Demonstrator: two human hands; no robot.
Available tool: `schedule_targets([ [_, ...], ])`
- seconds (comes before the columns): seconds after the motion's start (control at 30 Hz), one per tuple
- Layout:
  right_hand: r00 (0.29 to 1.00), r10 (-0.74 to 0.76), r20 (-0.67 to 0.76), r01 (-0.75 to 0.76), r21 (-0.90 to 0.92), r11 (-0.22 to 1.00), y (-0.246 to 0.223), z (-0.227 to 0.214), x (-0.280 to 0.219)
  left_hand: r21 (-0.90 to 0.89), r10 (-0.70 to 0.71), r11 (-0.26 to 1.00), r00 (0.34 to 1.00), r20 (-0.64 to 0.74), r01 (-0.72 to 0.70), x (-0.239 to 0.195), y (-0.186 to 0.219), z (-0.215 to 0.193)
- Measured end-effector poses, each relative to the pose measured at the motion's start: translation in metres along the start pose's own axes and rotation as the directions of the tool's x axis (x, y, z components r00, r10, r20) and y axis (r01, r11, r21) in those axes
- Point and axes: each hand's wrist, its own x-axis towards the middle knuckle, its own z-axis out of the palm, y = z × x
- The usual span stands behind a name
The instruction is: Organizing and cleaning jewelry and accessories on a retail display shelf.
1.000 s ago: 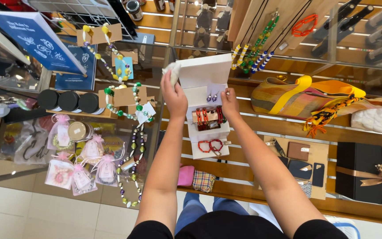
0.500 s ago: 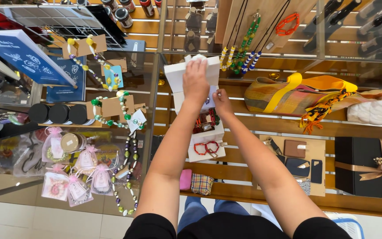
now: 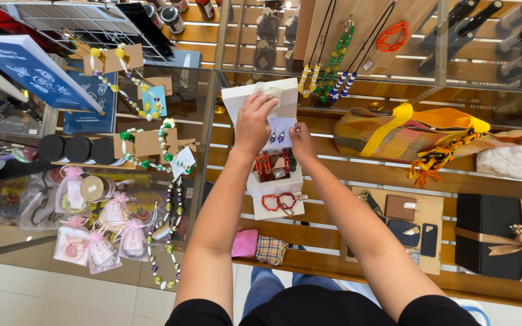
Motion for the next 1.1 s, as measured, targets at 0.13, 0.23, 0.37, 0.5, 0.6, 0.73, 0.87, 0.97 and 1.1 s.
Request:
schedule_targets([
  [0.13,0.998,0.008,-0.062,0.002,0.152,0.988,0.021,0.005,0.002,-0.068,-0.118,0.991,0.991,-0.062,0.113,-0.023,-0.008,0.003],
  [0.23,0.984,0.058,-0.171,-0.012,0.256,0.967,0.017,0.002,-0.005,-0.054,-0.160,0.986,0.986,-0.037,0.158,-0.049,-0.018,0.012],
  [0.37,0.946,0.149,-0.289,-0.097,0.186,0.978,0.029,-0.021,-0.006,0.048,-0.315,0.949,0.936,0.156,0.312,-0.090,-0.037,0.035],
  [0.5,0.923,0.178,-0.342,-0.056,0.339,0.939,0.031,-0.029,-0.002,0.057,-0.408,0.908,0.846,0.344,0.415,-0.078,-0.005,0.034],
  [0.6,0.917,0.164,-0.364,-0.008,0.395,0.919,0.014,-0.032,-0.007,-0.010,-0.392,0.893,0.787,0.477,0.450,-0.051,0.033,0.028],
  [0.73,0.915,0.146,-0.377,0.044,0.452,0.891,0.011,-0.034,-0.009,-0.077,-0.312,0.907,0.786,0.534,0.413,-0.044,0.049,0.033],
  [0.87,0.932,0.152,-0.329,0.030,0.488,0.873,0.007,-0.025,-0.010,-0.144,-0.253,0.916,0.816,0.520,0.375,-0.052,0.039,0.026],
  [0.97,0.946,0.167,-0.280,-0.013,0.480,0.877,0.001,-0.015,-0.013,-0.126,-0.308,0.898,0.806,0.506,0.422,-0.057,0.031,0.000],
  [1.1,0.949,0.176,-0.261,-0.063,0.389,0.919,0.023,-0.013,-0.012,-0.096,-0.460,0.832,0.777,0.429,0.546,-0.082,-0.002,-0.006],
])
